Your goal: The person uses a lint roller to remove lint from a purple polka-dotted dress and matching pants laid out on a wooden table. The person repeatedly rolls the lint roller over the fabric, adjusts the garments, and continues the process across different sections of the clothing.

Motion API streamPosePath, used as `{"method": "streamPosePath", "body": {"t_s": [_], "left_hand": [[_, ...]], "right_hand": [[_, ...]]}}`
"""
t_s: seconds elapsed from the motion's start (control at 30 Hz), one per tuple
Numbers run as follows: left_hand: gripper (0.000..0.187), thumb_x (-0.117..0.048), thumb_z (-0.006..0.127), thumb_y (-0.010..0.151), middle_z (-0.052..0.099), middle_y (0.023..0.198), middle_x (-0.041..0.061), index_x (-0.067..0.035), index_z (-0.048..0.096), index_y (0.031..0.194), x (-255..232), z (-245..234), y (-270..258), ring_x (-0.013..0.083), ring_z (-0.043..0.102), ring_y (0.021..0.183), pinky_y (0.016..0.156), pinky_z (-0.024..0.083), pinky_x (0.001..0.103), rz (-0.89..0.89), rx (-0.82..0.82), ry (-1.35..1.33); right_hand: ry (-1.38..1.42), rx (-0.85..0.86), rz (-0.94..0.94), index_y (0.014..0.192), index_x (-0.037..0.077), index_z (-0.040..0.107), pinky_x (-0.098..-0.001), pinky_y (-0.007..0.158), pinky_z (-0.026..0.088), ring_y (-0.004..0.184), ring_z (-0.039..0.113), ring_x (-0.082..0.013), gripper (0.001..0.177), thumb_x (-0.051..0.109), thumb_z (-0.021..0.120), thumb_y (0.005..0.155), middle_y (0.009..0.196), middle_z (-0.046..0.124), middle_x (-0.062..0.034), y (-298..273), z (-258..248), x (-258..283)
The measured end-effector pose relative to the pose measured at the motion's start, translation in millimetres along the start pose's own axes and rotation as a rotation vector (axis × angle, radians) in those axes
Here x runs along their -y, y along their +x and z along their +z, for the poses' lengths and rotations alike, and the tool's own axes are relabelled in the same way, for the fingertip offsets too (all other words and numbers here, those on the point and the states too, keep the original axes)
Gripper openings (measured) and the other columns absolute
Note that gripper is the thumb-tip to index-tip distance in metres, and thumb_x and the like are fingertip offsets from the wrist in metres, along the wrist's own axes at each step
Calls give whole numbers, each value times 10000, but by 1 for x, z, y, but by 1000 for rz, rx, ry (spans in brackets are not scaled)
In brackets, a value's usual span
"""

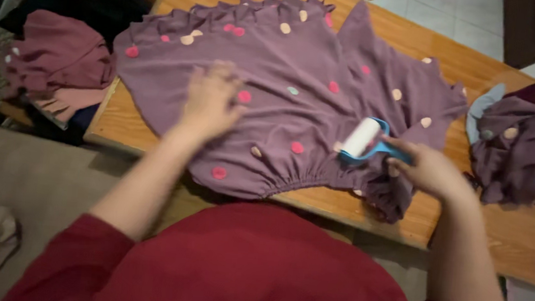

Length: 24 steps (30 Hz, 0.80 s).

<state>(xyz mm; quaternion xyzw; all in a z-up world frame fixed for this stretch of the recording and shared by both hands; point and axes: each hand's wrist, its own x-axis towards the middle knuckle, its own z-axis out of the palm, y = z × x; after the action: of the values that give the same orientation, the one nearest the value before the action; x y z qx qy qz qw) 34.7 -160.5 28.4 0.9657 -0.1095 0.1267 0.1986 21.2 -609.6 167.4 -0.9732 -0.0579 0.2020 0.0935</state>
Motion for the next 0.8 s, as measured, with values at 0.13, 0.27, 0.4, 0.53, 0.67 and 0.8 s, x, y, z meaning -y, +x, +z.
{"method": "streamPosePath", "body": {"t_s": [0.13,0.27,0.4,0.53,0.67,0.8], "left_hand": [[1126,-766,609,810,173,1666,242,-16,265,1577,-66,39,11,365,97,1560,1219,43,597,-25,196,108],[1329,-850,583,753,90,1688,261,76,134,1594,-74,34,6,350,21,1584,1237,-10,555,-55,298,165],[1331,-862,583,739,95,1677,261,77,151,1579,-73,35,9,353,28,1573,1232,-15,551,-59,323,179],[1329,-869,584,730,114,1679,244,66,167,1578,-69,33,7,342,47,1572,1238,-7,537,-62,313,176],[1350,-881,594,708,140,1680,223,67,179,1575,-60,24,2,328,63,1577,1250,6,520,-87,304,167],[1316,-854,623,707,165,1667,225,55,218,1569,-59,13,1,335,83,1562,1227,35,552,-90,332,176]], "right_hand": [[-102,-52,-54,1490,416,507,-486,818,556,1004,697,-351,529,442,595,968,1165,694,-161,15,45,54],[62,-324,-162,1485,378,519,-520,814,552,965,690,-421,526,392,586,963,1161,687,-199,79,83,118],[80,-466,-266,1457,345,563,-533,814,536,960,685,-429,487,391,602,974,1118,694,-225,170,87,162],[130,-387,-298,1471,322,556,-519,891,519,1037,672,-417,518,391,616,961,1155,704,-215,203,73,177],[195,-363,-355,1433,318,580,-474,903,531,1118,666,-360,490,403,622,952,1290,693,-122,149,72,125],[258,-176,-89,1475,350,577,-399,930,522,1082,684,-344,534,369,639,945,1154,702,-179,40,76,37]]}}
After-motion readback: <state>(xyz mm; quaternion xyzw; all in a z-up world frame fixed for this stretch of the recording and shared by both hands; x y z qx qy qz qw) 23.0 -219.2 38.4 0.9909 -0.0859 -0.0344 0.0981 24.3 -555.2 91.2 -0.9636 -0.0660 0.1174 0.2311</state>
